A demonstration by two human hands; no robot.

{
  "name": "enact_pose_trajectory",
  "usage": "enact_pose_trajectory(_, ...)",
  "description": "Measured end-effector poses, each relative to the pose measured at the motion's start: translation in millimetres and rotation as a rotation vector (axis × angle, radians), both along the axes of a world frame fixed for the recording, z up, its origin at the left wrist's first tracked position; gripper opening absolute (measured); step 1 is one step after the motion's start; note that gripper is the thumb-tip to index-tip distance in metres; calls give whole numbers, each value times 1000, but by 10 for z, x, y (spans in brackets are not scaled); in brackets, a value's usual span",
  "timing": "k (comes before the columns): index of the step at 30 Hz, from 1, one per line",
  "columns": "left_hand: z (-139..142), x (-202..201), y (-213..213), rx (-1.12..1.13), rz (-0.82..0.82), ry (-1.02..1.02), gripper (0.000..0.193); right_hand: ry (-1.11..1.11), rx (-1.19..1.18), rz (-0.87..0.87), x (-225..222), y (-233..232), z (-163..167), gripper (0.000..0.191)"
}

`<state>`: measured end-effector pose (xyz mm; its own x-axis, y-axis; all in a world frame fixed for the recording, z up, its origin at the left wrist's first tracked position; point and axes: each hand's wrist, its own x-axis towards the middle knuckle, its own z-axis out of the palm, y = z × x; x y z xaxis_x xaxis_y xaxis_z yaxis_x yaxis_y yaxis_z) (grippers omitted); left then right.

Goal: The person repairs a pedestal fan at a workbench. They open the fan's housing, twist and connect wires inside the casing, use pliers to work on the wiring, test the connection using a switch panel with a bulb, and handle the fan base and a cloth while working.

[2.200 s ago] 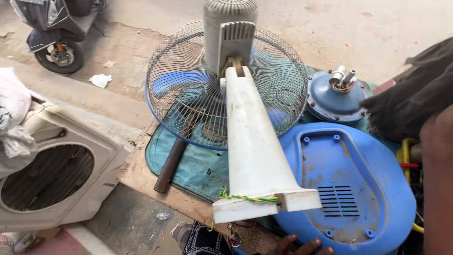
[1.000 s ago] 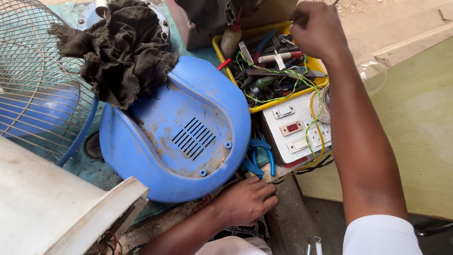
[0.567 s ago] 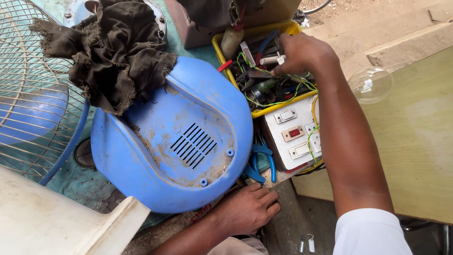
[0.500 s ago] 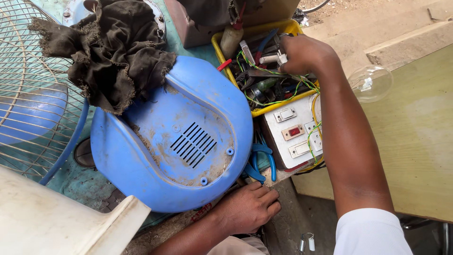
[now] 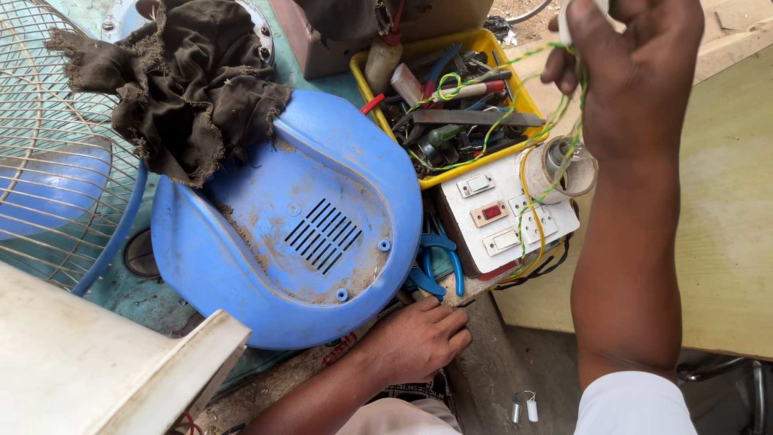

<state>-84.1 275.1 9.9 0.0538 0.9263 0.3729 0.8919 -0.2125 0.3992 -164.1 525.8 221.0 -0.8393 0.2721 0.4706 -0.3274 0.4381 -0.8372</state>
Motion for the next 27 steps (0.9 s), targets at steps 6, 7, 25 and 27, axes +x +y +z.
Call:
enact_pose_trajectory(6, -19, 9, 12, -27, -23, 0, 57, 105, 102, 41, 338, -247, 3, 25)
enact_pose_trajectory(7, -26, 11, 13, -34, -27, -4, 58, 137, 72, 66, 341, -271, 1, 25)
enact_pose_trajectory(25, -125, 48, 24, 25, -11, -57, 50, 247, -89, 125, 868, 510, 266, 24)
enact_pose_trajectory(27, -129, 54, 18, 49, 0, -70, 48, 228, -69, 114, 1103, 648, 280, 24)
